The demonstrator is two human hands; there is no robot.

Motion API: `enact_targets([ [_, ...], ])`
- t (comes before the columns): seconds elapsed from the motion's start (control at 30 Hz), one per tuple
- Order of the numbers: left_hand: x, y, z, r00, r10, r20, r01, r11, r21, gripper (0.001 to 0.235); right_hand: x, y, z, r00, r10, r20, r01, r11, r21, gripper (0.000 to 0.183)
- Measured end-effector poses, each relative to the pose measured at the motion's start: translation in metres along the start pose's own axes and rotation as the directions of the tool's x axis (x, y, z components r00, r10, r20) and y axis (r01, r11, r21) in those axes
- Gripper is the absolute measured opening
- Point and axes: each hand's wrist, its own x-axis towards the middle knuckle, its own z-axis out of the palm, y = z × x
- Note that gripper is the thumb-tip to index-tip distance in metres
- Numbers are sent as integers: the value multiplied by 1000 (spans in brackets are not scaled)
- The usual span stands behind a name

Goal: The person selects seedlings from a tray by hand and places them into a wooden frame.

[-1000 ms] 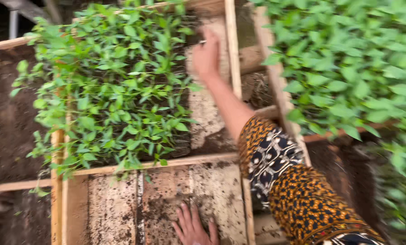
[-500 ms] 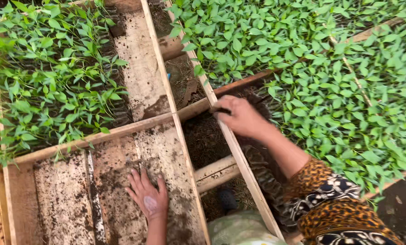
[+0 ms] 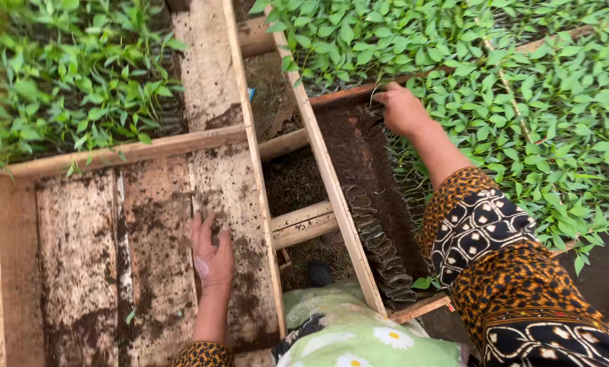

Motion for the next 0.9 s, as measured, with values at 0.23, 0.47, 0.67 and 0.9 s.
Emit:
enact_targets([
  [0.23,-41,43,3,999,-19,36,25,987,-157,27,20,-12,-23,960,53,275,-1,983,-184,43],
  [0.47,-43,82,24,988,-51,147,115,876,-469,23,19,-18,-28,964,26,263,40,969,-244,37],
  [0.67,-32,104,26,987,-6,160,81,880,-468,23,-34,-91,-80,969,-30,245,58,993,-105,39],
  [0.9,-33,92,31,984,-16,177,100,873,-477,23,-94,-139,-42,833,-193,518,173,981,87,46],
])
